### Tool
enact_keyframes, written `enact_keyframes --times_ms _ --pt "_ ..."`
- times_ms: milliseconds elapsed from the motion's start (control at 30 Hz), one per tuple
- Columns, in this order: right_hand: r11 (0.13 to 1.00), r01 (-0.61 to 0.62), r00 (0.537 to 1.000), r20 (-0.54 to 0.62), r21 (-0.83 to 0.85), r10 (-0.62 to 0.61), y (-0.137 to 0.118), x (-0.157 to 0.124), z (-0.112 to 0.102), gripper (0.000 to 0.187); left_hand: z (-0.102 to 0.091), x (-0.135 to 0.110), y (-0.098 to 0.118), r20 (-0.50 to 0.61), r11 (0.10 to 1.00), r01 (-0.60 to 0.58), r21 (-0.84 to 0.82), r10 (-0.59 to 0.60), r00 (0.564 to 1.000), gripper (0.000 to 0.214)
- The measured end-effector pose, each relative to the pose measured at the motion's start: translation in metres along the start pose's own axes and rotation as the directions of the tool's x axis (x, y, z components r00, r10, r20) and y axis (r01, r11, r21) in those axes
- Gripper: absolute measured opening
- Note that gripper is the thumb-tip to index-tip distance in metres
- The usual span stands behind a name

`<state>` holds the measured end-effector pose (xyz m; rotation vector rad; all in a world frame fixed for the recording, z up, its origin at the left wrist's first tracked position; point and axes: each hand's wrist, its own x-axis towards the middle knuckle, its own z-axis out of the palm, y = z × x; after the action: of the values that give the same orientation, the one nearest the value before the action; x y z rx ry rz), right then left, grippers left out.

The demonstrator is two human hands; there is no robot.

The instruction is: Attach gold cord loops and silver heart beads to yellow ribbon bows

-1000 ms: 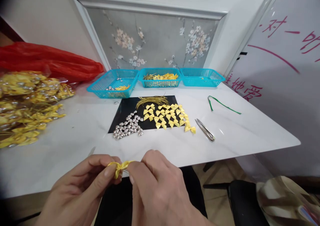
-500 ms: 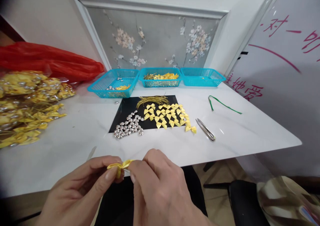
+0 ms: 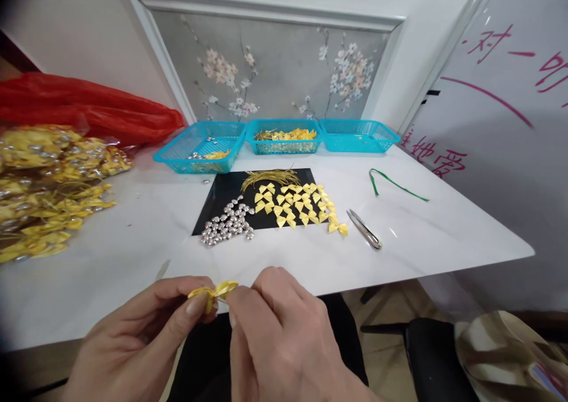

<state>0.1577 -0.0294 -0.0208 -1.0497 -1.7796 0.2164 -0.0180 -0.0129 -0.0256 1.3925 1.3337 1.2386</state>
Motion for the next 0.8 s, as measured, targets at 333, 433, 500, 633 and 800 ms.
enact_keyframes --times_ms 333,433,500,633,800 --pt "0.999 -0.035 0.999 -0.023 0.015 0.036 -0.0035 -0.0015 0.0027 0.019 -0.0013 -0.0024 0.0019 -0.011 0.996 -0.044 0.073 0.045 0.999 0.006" --pt "0.999 -0.043 0.999 -0.012 0.009 0.043 -0.0035 -0.0013 0.0022 0.020 0.0018 -0.0044 0.0058 -0.029 0.993 -0.046 0.110 0.050 0.998 0.006" --pt "0.999 -0.037 0.999 -0.002 0.008 0.037 -0.0032 -0.0008 0.0015 0.021 0.0041 -0.0052 0.0076 -0.072 0.993 -0.024 0.115 0.033 0.997 0.007" --pt "0.999 -0.042 0.999 0.012 0.028 0.042 -0.0034 -0.0003 0.0013 0.020 0.0035 -0.0048 0.0051 -0.084 0.988 -0.035 0.151 0.048 0.995 0.007" --pt "0.992 -0.105 0.994 0.012 0.066 0.105 -0.0055 -0.0019 0.0041 0.020 0.0003 -0.0029 0.0007 -0.033 0.979 -0.137 0.152 0.143 0.989 0.002"
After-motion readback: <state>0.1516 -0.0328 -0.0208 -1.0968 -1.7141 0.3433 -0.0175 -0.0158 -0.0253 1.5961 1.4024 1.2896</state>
